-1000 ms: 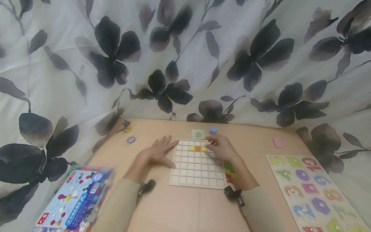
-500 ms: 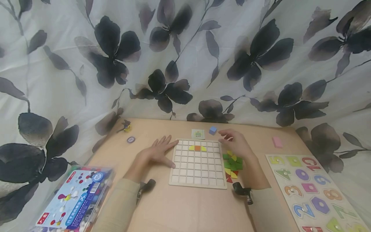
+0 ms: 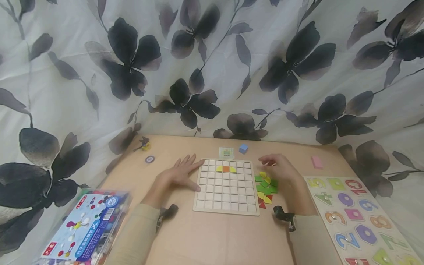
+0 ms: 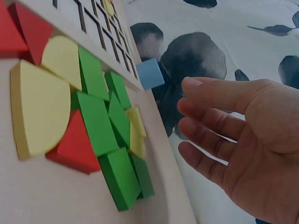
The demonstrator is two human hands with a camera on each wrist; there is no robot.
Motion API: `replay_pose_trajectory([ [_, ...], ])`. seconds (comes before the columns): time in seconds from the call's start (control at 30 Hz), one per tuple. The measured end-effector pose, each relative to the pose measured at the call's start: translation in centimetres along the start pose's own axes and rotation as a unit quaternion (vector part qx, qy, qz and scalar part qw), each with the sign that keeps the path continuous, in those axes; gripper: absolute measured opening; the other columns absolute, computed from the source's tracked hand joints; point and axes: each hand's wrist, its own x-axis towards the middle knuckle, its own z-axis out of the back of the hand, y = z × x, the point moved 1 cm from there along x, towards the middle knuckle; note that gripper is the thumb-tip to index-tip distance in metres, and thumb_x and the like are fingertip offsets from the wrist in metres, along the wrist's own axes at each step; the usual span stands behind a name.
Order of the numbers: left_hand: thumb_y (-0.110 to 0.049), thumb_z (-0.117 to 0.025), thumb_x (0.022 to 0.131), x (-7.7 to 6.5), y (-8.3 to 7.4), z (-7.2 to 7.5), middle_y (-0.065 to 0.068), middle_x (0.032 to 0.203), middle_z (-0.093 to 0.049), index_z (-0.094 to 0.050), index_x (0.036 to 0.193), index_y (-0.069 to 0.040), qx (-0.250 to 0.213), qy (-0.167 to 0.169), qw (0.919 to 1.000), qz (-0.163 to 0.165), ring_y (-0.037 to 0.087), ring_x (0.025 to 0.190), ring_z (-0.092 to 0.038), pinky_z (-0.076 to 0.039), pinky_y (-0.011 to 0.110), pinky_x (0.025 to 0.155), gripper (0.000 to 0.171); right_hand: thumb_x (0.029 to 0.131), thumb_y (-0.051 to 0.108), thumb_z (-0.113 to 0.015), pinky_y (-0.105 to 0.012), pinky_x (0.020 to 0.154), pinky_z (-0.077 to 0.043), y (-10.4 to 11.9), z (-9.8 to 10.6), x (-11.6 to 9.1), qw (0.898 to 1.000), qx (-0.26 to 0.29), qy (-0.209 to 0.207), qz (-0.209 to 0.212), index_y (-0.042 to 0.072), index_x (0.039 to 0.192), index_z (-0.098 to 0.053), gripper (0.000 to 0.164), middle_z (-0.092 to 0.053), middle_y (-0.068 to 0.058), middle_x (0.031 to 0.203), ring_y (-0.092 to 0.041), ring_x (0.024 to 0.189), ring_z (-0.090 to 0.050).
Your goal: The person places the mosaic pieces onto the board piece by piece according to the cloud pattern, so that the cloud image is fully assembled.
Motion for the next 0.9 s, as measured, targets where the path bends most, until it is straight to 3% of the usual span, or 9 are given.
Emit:
replay_pose_trajectory([
  [0.33, -0.084, -0.075, 0.068, 0.2, 0.0, -0.1, 0.016, 0.176, 0.006, -0.018, 0.168, -0.032, 0.01, 0.006, 0.9999, 0.007, 0.042, 0.162, 0.01, 0.008, 0.067, 0.127, 0.126, 0.096, 0.007, -0.072, -0.035, 0.085, -0.049, -1.1, -0.1, 0.1, 0.998, -0.004, 0.062, -0.011, 0.01, 0.125, -0.075, 0.03, -0.071, -0.008, 0.112, -0.027, 0.101, -0.059],
  [0.67, -0.084, -0.075, 0.069, 0.1, 0.0, -0.1, 0.015, 0.176, 0.005, -0.017, 0.168, -0.032, 0.022, 0.005, 0.9997, 0.01, 0.041, 0.162, 0.01, 0.007, 0.065, 0.128, 0.126, 0.095, 0.001, -0.069, -0.051, 0.102, -0.053, -1.2, -0.9, 0.1, 0.996, -0.034, 0.079, -0.003, 0.006, 0.123, -0.075, 0.029, -0.074, -0.013, 0.123, -0.029, 0.111, -0.066],
  [0.9, -0.08, -0.077, 0.07, -0.3, -0.5, 0.2, 0.019, 0.175, 0.005, -0.018, 0.168, -0.03, 0.012, 0.007, 0.9999, 0.008, 0.044, 0.161, 0.009, 0.008, 0.066, 0.127, 0.125, 0.096, 0.002, -0.07, -0.036, 0.089, -0.055, -1.2, -1.1, 0.3, 0.996, -0.037, 0.085, -0.018, 0.007, 0.124, -0.075, 0.029, -0.071, -0.012, 0.124, -0.027, 0.105, -0.061],
])
